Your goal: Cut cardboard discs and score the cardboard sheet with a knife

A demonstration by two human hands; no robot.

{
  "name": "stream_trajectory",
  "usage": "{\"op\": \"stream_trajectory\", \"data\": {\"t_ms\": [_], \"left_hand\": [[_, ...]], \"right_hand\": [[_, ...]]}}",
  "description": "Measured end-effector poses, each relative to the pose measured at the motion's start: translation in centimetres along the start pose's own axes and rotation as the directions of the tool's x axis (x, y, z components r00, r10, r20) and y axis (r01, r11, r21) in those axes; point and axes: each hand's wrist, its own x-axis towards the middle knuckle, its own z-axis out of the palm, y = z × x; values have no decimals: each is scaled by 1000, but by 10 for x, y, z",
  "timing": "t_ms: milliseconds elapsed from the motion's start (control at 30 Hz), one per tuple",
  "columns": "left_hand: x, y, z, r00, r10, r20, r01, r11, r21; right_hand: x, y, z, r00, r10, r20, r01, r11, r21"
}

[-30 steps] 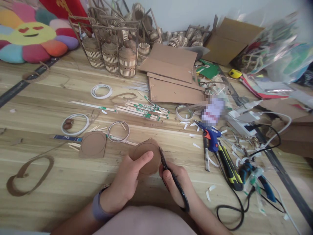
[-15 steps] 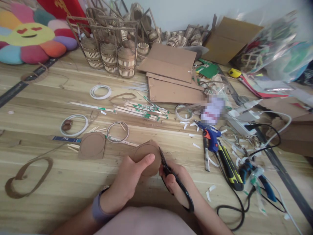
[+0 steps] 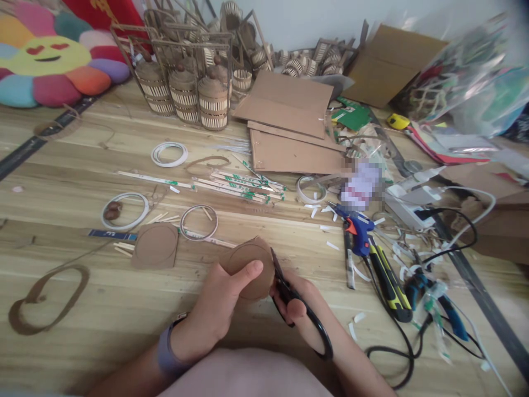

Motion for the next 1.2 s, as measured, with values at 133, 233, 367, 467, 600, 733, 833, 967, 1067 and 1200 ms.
{"op": "stream_trajectory", "data": {"t_ms": [133,233,367,467,600,733,833,967,1067,1200], "left_hand": [[-1,1,1,1000,26,-11,-26,1000,-4],[-1,1,1,1000,30,3,-30,999,-18],[-1,0,2,999,34,-12,-34,999,-7],[-2,1,2,1000,11,3,-11,1000,6],[-3,3,3,1000,18,11,-18,1000,-6],[-3,3,3,999,14,41,-13,1000,-12],[-2,1,3,999,16,46,-16,1000,-9],[-3,1,2,998,34,51,-33,999,-24],[-4,4,3,998,39,56,-38,999,-23],[-5,6,4,999,31,41,-31,999,-11]], "right_hand": [[0,0,1,1000,-2,-6,2,1000,4],[-1,1,4,1000,-8,-2,8,1000,24],[-2,1,5,1000,-15,-5,15,999,40],[-3,0,5,1000,-3,-7,3,999,50],[-5,-1,5,1000,17,-18,-16,997,76],[-6,-1,8,999,30,-33,-27,996,89],[-6,0,10,998,19,-55,-15,997,78],[-5,1,11,997,10,-72,-4,997,82],[-6,1,11,997,18,-74,-11,996,87],[-6,0,11,997,33,-69,-28,997,69]]}}
